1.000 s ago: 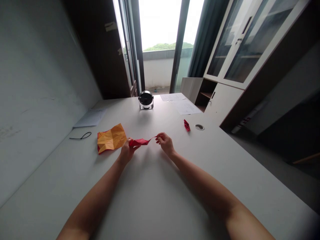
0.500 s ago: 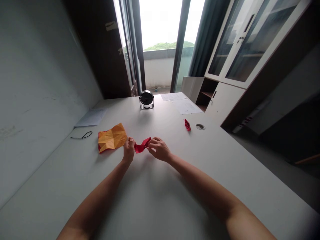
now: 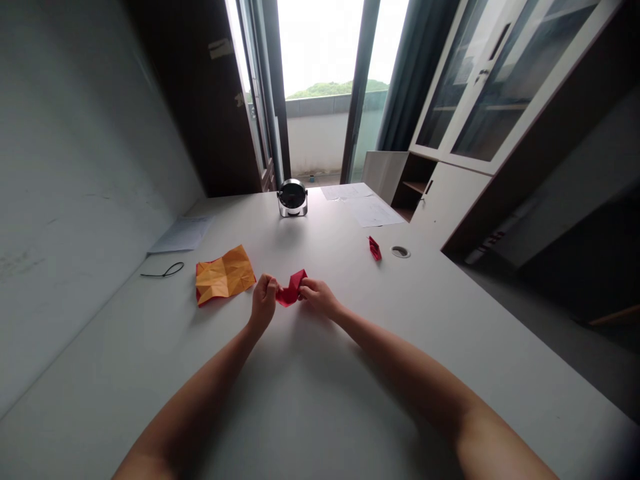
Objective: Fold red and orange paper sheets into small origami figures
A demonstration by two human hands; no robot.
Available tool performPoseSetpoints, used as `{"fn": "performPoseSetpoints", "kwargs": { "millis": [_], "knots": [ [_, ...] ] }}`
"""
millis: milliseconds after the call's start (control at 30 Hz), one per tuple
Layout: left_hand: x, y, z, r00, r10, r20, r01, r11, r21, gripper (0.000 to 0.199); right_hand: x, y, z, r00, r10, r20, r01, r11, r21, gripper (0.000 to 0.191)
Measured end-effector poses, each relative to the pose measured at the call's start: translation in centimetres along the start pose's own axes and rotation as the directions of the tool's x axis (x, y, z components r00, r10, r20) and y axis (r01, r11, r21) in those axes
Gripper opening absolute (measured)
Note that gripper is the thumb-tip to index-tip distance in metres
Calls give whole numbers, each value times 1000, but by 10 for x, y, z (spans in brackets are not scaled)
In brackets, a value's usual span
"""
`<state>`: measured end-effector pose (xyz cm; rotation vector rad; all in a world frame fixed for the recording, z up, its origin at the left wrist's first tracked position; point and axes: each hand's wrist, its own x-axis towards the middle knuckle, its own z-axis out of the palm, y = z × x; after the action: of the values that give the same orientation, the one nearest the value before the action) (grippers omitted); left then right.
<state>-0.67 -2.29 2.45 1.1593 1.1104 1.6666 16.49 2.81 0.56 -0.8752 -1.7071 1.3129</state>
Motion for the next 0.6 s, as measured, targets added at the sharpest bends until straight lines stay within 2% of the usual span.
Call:
{"fn": "performPoseSetpoints", "kwargs": {
  "millis": [133,200,300,367,467,600],
  "knots": [
    [-1,-3,1,994,-35,100,32,999,38,16,1,4,-1,999,-22,-34,22,1000,17,12],
    [-1,-5,2,985,-72,160,69,997,27,15,1,3,-2,993,-53,-106,50,998,-32,14],
    [0,-8,2,960,-156,234,160,987,2,24,-1,-1,-3,975,-128,-180,99,982,-161,18],
    [0,-11,2,950,-196,243,203,979,-6,28,-3,-5,-3,963,-193,-189,145,960,-238,20],
    [1,-13,1,953,-199,229,202,979,10,30,-5,-9,-3,954,-255,-155,206,938,-278,20],
    [4,-13,-1,957,-204,206,214,976,-30,28,-3,-6,-3,964,-226,-138,198,961,-191,21]
  ]
}}
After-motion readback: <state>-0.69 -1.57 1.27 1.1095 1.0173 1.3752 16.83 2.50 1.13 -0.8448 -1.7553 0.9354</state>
